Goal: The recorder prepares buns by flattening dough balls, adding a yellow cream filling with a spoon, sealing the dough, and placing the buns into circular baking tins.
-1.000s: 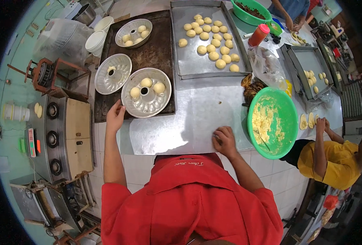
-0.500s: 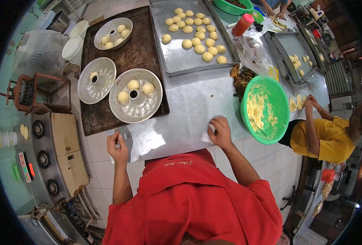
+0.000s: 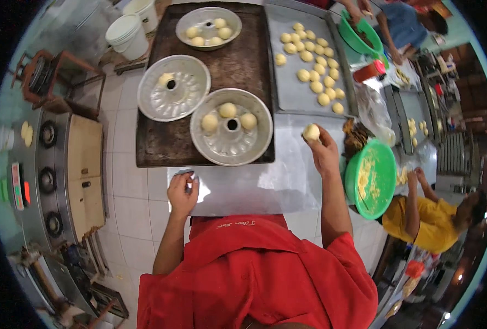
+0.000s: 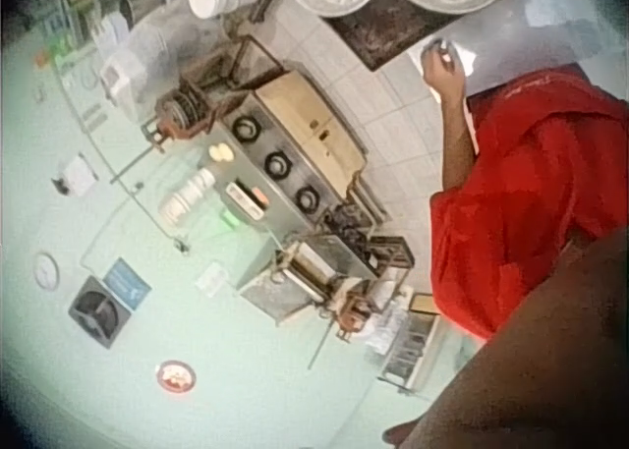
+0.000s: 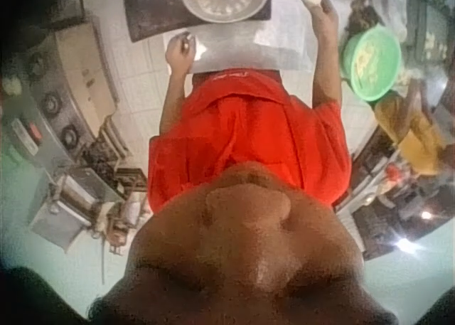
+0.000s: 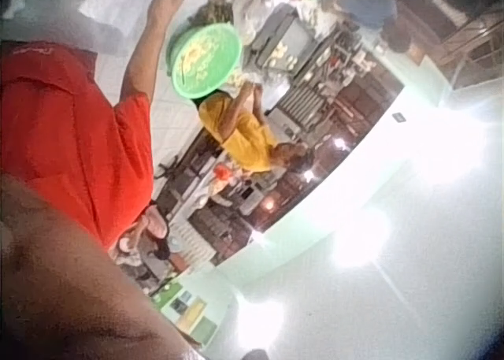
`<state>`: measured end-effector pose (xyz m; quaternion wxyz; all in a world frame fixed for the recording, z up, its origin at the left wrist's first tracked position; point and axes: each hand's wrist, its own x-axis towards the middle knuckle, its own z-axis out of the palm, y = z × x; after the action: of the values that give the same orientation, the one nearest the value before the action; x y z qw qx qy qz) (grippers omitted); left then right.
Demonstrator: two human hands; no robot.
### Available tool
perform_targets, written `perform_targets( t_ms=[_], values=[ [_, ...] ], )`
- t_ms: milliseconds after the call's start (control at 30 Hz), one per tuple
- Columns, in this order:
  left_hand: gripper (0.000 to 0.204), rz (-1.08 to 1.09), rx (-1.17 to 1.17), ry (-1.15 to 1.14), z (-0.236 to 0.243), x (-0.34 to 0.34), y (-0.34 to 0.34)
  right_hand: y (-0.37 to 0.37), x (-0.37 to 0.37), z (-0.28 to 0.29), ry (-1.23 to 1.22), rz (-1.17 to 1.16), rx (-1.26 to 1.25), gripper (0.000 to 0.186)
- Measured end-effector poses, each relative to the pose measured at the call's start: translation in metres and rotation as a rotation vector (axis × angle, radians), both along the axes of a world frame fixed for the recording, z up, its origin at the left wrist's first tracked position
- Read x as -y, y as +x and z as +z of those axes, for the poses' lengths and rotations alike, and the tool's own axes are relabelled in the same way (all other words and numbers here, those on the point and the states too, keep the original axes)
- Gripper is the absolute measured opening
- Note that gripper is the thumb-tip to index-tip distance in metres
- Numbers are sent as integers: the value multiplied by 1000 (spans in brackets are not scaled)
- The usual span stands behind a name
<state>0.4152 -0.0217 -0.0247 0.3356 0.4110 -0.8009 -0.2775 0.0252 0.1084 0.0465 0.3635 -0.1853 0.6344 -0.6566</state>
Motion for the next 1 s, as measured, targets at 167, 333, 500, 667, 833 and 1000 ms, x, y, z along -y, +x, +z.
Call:
perform_targets(
  t_ms=[167,333,500,667,833,1000],
  values=[
    [16,64,-14,20,-5,-2,3,19,167,28,-85,315,-264,57],
    [19,52,-11,16,-2,4,3,27,331,27,-235,325,-595,51],
    [23,44,74,31,-4,6,7,19,459,33,-324,8,-1079,47],
    [22,73,50,33,9,12,5,46,505,47,-371,-250,-1335,39],
    [22,79,57,52,1,12,5,-25,549,-53,429,348,-1615,71],
    [21,68,71,17,-1,9,5,-15,473,-41,373,84,-1667,67]
  ],
)
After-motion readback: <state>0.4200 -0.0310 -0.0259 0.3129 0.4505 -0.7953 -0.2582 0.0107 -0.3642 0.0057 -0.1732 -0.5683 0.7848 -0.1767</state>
